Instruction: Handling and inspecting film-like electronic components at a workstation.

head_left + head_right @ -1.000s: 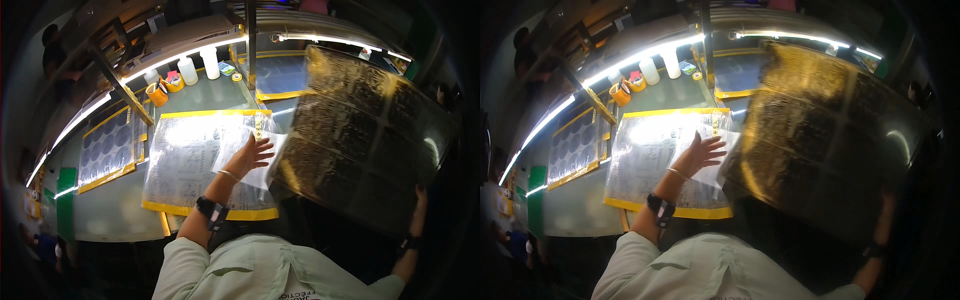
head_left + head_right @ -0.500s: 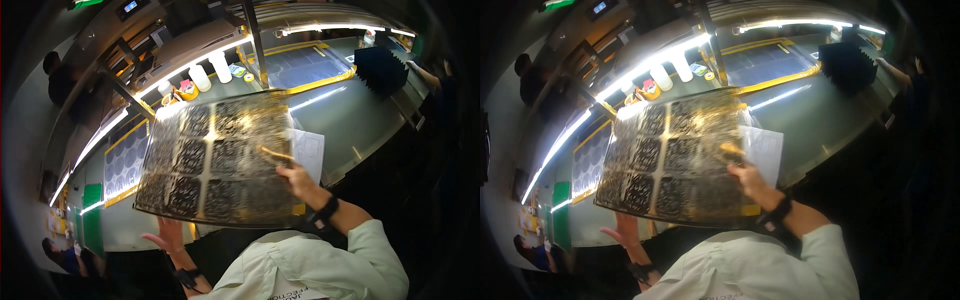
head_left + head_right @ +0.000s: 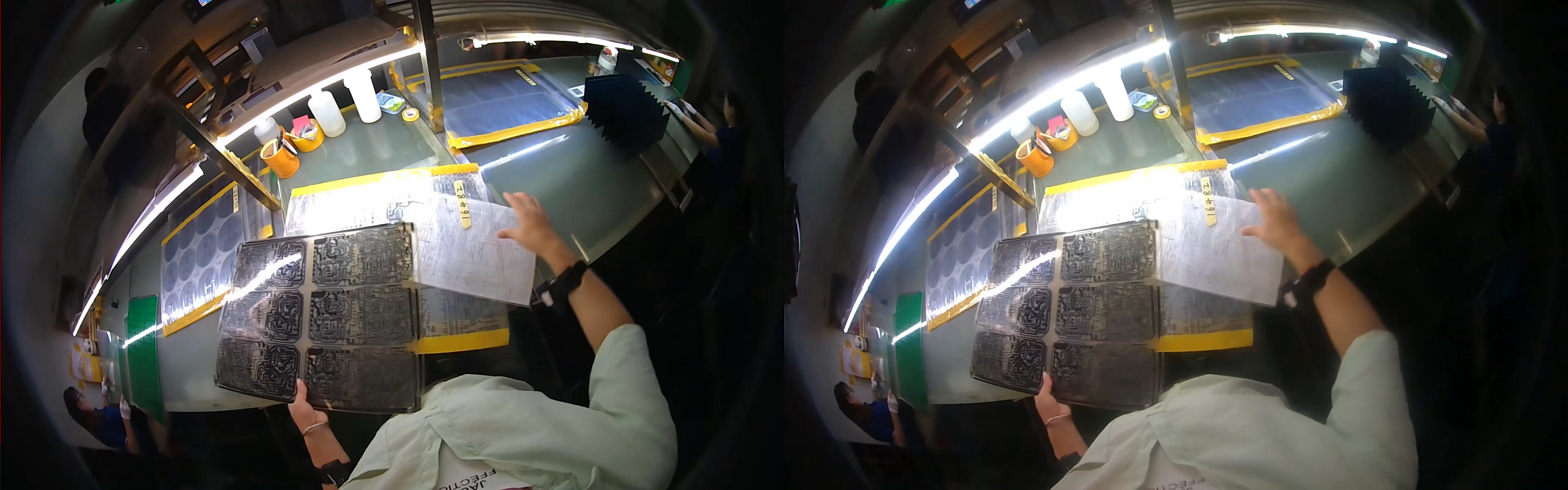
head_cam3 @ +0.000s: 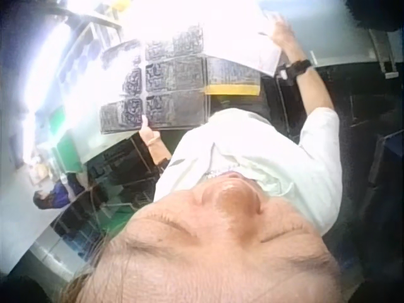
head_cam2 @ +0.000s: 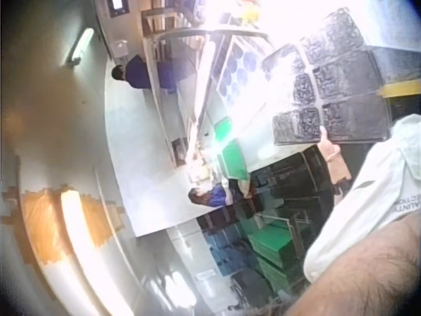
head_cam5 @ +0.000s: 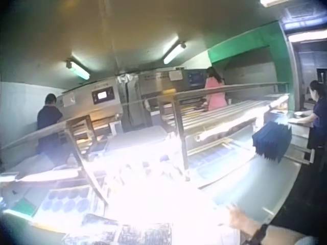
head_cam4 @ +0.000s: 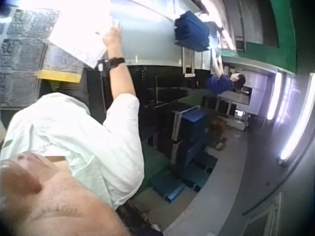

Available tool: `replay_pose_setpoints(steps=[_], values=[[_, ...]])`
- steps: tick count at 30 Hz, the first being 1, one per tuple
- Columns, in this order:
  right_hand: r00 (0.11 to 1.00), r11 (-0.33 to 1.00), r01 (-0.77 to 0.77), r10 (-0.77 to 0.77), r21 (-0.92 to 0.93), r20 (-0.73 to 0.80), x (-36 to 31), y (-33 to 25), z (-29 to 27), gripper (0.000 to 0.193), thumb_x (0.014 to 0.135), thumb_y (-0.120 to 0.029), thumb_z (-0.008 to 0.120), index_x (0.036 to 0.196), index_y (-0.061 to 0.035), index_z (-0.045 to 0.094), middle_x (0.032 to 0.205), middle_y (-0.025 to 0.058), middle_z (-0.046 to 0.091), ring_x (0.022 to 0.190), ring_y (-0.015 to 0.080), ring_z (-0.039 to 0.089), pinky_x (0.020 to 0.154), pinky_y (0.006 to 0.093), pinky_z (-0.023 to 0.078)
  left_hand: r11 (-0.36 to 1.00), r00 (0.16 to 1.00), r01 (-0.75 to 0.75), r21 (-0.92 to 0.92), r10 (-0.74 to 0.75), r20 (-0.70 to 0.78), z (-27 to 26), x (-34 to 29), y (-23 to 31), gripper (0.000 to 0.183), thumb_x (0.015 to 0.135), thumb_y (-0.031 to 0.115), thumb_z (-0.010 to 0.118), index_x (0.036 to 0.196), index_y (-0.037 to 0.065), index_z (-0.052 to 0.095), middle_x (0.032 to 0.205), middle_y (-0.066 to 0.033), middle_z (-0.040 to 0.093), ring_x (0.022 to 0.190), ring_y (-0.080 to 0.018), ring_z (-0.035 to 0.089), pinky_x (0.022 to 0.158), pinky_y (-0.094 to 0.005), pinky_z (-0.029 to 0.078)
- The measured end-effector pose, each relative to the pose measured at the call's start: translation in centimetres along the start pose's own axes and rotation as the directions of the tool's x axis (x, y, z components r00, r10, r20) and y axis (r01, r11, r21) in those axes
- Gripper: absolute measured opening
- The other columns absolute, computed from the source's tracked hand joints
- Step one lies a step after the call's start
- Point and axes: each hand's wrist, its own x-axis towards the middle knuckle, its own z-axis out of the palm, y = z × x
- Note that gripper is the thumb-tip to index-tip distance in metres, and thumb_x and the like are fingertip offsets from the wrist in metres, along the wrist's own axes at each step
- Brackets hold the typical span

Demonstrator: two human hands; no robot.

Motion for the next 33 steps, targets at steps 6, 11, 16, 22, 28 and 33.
replay_pose_setpoints(steps=[6, 11, 16, 22, 28, 33], values=[[0.792, 0.931, -0.359, 0.341, -0.065, 0.506, -0.3, 3.3, -0.5, 0.049, 0.062, -0.027, 0.077, 0.102, -0.0026, 0.063, 0.097, 0.0192, 0.064, 0.095, 0.0356, 0.059, 0.086, 0.0412, 0.045, 0.982, 0.973, -0.186, 0.043, 0.19, -0.131, 0.6, -0.9, 0.4, 0.028, 0.089, 0.005, 0.057, 0.115, -0.004, 0.054, 0.112, -0.0103, 0.059, 0.093, -0.0225, 0.058, 0.085, -0.037, 0.05], [0.94, 0.947, -0.309, 0.317, -0.085, 0.123, -6.0, 17.1, -5.6, 0.036, 0.069, -0.012, 0.066, 0.102, 0.001, 0.061, 0.098, 0.021, 0.064, 0.091, 0.0347, 0.062, 0.08, 0.0382, 0.048, 0.988, 0.966, -0.156, 0.013, 0.155, -0.205, -0.4, 0.7, 0.0, 0.029, 0.088, 0.007, 0.059, 0.114, -0.005, 0.055, 0.11, -0.01, 0.059, 0.093, -0.0232, 0.059, 0.081, -0.0379, 0.052], [0.706, 0.479, -0.63, 0.682, 0.61, 0.193, -8.4, 12.1, -13.2, 0.029, 0.08, -0.009, 0.063, 0.106, 0.0035, 0.057, 0.094, 0.0106, 0.064, 0.085, 0.0203, 0.061, 0.077, 0.0322, 0.049, 0.995, 0.953, -0.092, -0.048, 0.074, -0.294, -2.2, 2.6, 1.2, 0.031, 0.088, 0.011, 0.061, 0.113, -0.005, 0.055, 0.106, -0.0136, 0.059, 0.089, -0.0267, 0.061, 0.076, -0.0434, 0.054], [0.603, 0.024, -0.643, 0.633, 0.766, 0.486, -10.5, 0.8, -7.9, 0.039, 0.083, -0.015, 0.068, 0.116, 0.0015, 0.054, 0.098, 0.008, 0.063, 0.086, 0.017, 0.061, 0.08, 0.0293, 0.049, 0.997, 0.979, -0.037, -0.073, 0.022, -0.205, -3.7, 4.0, 2.1, 0.03, 0.088, 0.014, 0.061, 0.108, -0.007, 0.057, 0.104, -0.0164, 0.061, 0.088, -0.0292, 0.063, 0.077, -0.0441, 0.054], [0.694, -0.035, -0.711, 0.133, 0.703, 0.708, -4.5, -13.6, -0.8, 0.03, 0.084, -0.005, 0.063, 0.112, 0.0021, 0.057, 0.092, 0.0061, 0.063, 0.081, 0.0135, 0.06, 0.072, 0.0281, 0.049, 0.998, 0.975, -0.061, -0.035, 0.053, -0.214, -3.8, 4.5, 1.9, 0.027, 0.084, 0.011, 0.066, 0.101, -0.008, 0.06, 0.096, -0.016, 0.065, 0.081, -0.028, 0.065, 0.076, -0.0422, 0.053], [0.577, 0.115, -0.783, -0.23, 0.611, 0.783, -3.6, -23.7, 4.7, 0.032, 0.085, -0.007, 0.061, 0.114, 0.003, 0.055, 0.095, 0.0077, 0.064, 0.083, 0.0144, 0.061, 0.075, 0.0287, 0.05, 0.979, 0.986, -0.059, -0.194, 0.027, -0.163, -3.0, 2.8, 1.7, 0.036, 0.087, 0.026, 0.063, 0.101, -0.007, 0.061, 0.097, -0.0146, 0.066, 0.082, -0.0256, 0.065, 0.076, -0.0388, 0.053]])
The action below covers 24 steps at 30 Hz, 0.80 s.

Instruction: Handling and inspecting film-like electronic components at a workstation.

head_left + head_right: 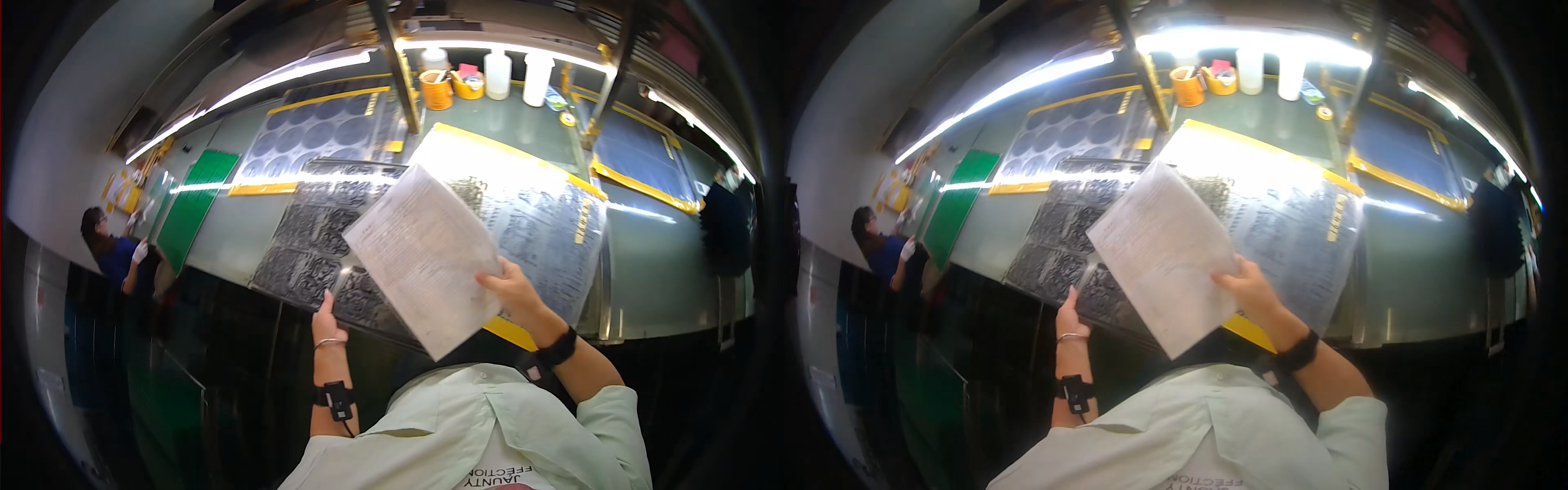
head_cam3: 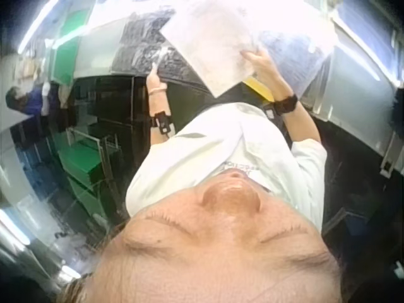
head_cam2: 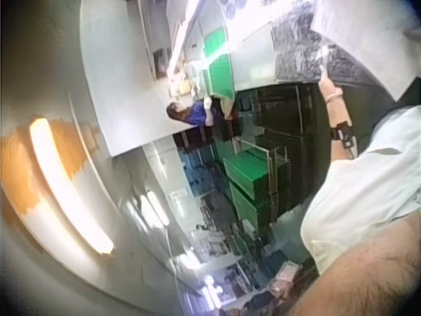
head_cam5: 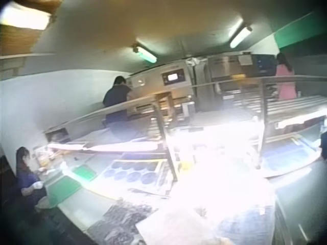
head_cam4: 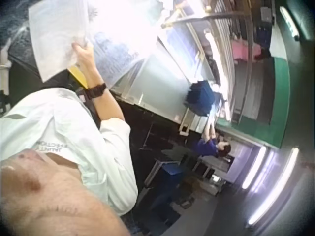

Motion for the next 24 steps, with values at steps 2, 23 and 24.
replay_pose_setpoints(steps=[2, 23, 24], values=[[0.998, 0.997, 0.027, -0.022, -0.076, 0.063, 2.1, 3.5, 2.0, 0.032, 0.086, -0.009, 0.061, 0.115, 0.0028, 0.054, 0.097, 0.0082, 0.064, 0.084, 0.0151, 0.061, 0.076, 0.029, 0.05, 0.996, 0.994, 0.048, -0.078, -0.039, 0.105, 2.0, -1.7, -0.1, 0.048, 0.087, 0.04, 0.061, 0.101, -0.006, 0.062, 0.097, -0.0115, 0.066, 0.081, -0.0225, 0.065, 0.077, -0.0349, 0.052], [0.933, 0.965, -0.246, 0.261, 0.092, -0.249, -19.5, 8.1, -10.0, 0.048, 0.091, -0.035, 0.057, 0.122, -0.0012, 0.045, 0.112, 0.0173, 0.057, 0.097, 0.0246, 0.061, 0.078, 0.0344, 0.053, 0.982, 0.989, -0.14, 0.125, 0.132, 0.069, 2.9, -3.1, -0.7, 0.028, 0.083, 0.003, 0.063, 0.108, -0.009, 0.059, 0.106, -0.0151, 0.063, 0.09, -0.0229, 0.061, 0.082, -0.0334, 0.049], [0.937, 0.967, -0.071, 0.149, 0.243, -0.317, -18.4, 8.5, -8.5, 0.047, 0.09, -0.036, 0.057, 0.122, -0.0032, 0.047, 0.112, 0.0143, 0.058, 0.099, 0.0236, 0.061, 0.08, 0.0353, 0.053, 0.976, 0.984, -0.172, 0.135, 0.164, 0.063, 3.2, -3.1, -0.8, 0.028, 0.083, 0.004, 0.064, 0.107, -0.011, 0.058, 0.105, -0.0163, 0.063, 0.088, -0.0233, 0.061, 0.08, -0.0342, 0.05]])
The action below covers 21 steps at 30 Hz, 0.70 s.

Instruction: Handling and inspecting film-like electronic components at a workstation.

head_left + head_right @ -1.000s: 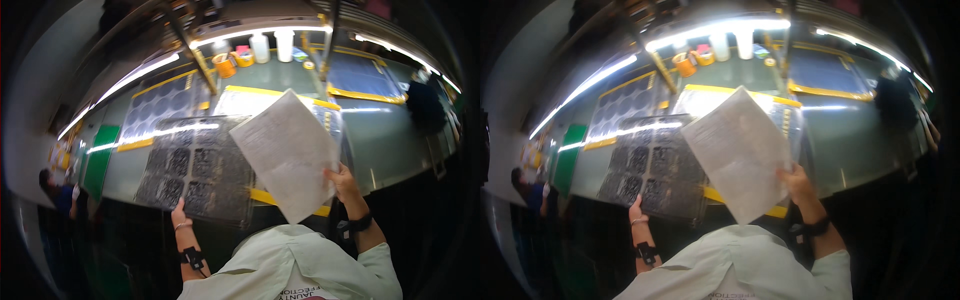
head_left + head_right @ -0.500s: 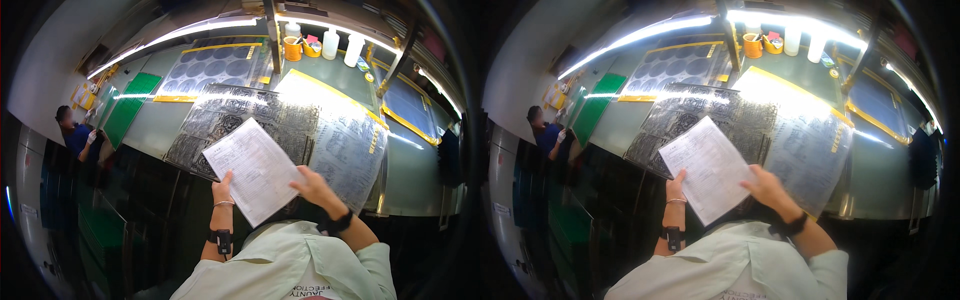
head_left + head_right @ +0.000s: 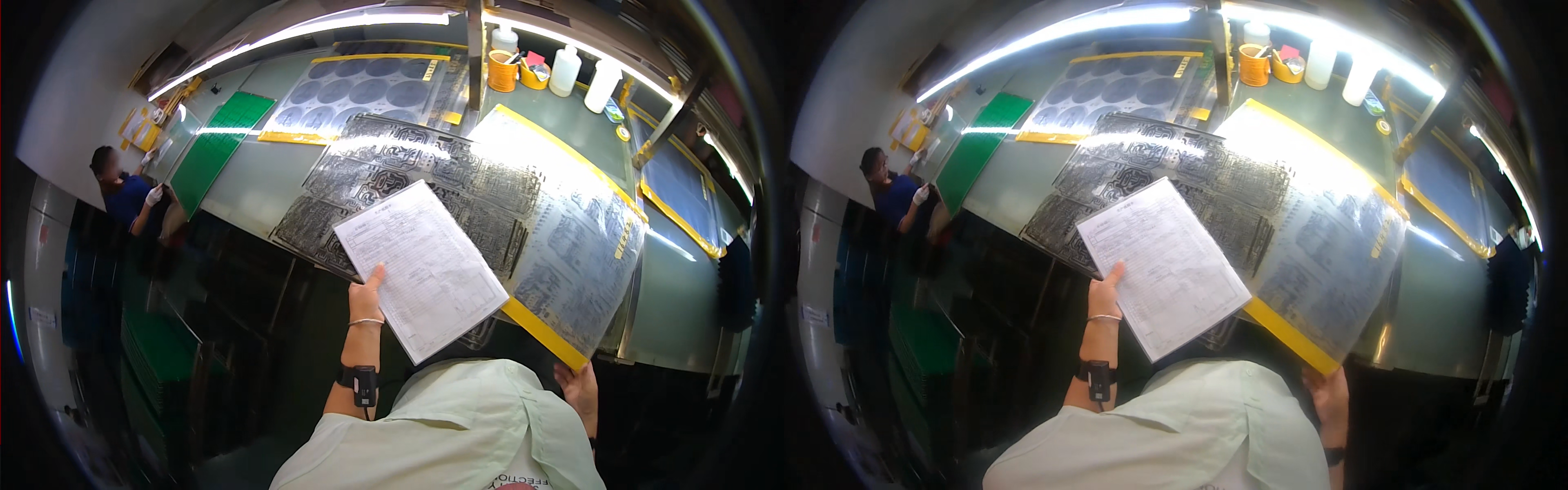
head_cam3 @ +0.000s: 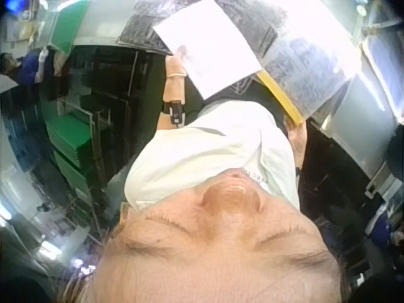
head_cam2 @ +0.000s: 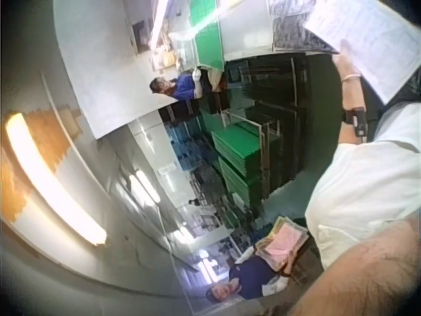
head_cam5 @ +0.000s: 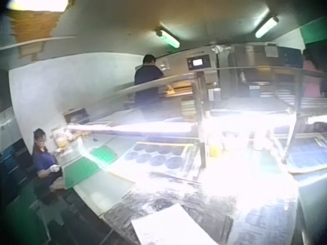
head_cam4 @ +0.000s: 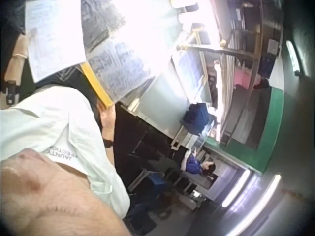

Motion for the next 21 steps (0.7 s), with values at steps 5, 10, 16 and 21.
replay_pose_setpoints(steps=[5, 10, 16, 21], values=[[0.937, 0.902, 0.345, -0.314, 0.259, -0.153, 3.7, -0.1, 3.8, 0.041, 0.09, -0.028, 0.059, 0.122, -0.0058, 0.048, 0.117, 0.0087, 0.057, 0.106, 0.0232, 0.058, 0.088, 0.0389, 0.051, 0.998, 0.997, 0.036, 0.047, -0.033, -0.069, -1.6, 1.0, -0.5, 0.031, 0.081, 0.004, 0.066, 0.103, -0.015, 0.057, 0.1, -0.0193, 0.063, 0.082, -0.0257, 0.062, 0.074, -0.0367, 0.051], [0.896, 0.871, 0.435, -0.392, 0.229, -0.21, 4.6, 0.2, 3.5, 0.037, 0.091, -0.024, 0.058, 0.12, -0.004, 0.048, 0.111, 0.0117, 0.058, 0.094, 0.023, 0.063, 0.072, 0.0369, 0.057, 0.993, 0.993, 0.049, 0.107, -0.037, -0.109, -1.3, 1.1, -0.3, 0.033, 0.081, 0.004, 0.066, 0.105, -0.016, 0.056, 0.101, -0.0201, 0.062, 0.084, -0.0271, 0.062, 0.076, -0.0388, 0.051], [0.853, 0.924, 0.383, -0.353, 0.002, -0.385, 5.0, -3.2, 3.2, 0.024, 0.087, -0.009, 0.057, 0.11, -0.0018, 0.051, 0.089, 0.0077, 0.059, 0.075, 0.0185, 0.063, 0.054, 0.0332, 0.057, 0.992, 0.998, 0.061, 0.111, -0.058, -0.036, -1.0, 1.1, -0.3, 0.035, 0.082, 0.003, 0.063, 0.11, -0.015, 0.053, 0.106, -0.0212, 0.061, 0.09, -0.0304, 0.062, 0.079, -0.0412, 0.051], [0.534, 0.801, 0.444, -0.596, -0.4, -0.6, 2.0, -10.1, -5.2, 0.03, 0.081, -0.01, 0.063, 0.108, -0.0019, 0.054, 0.081, 0.0048, 0.056, 0.061, 0.0147, 0.057, 0.04, 0.027, 0.05, 0.988, 0.995, 0.06, 0.143, -0.048, -0.084, -2.7, 2.4, -0.8, 0.036, 0.083, 0.003, 0.062, 0.111, -0.016, 0.051, 0.107, -0.022, 0.059, 0.09, -0.0312, 0.062, 0.08, -0.0421, 0.051]])
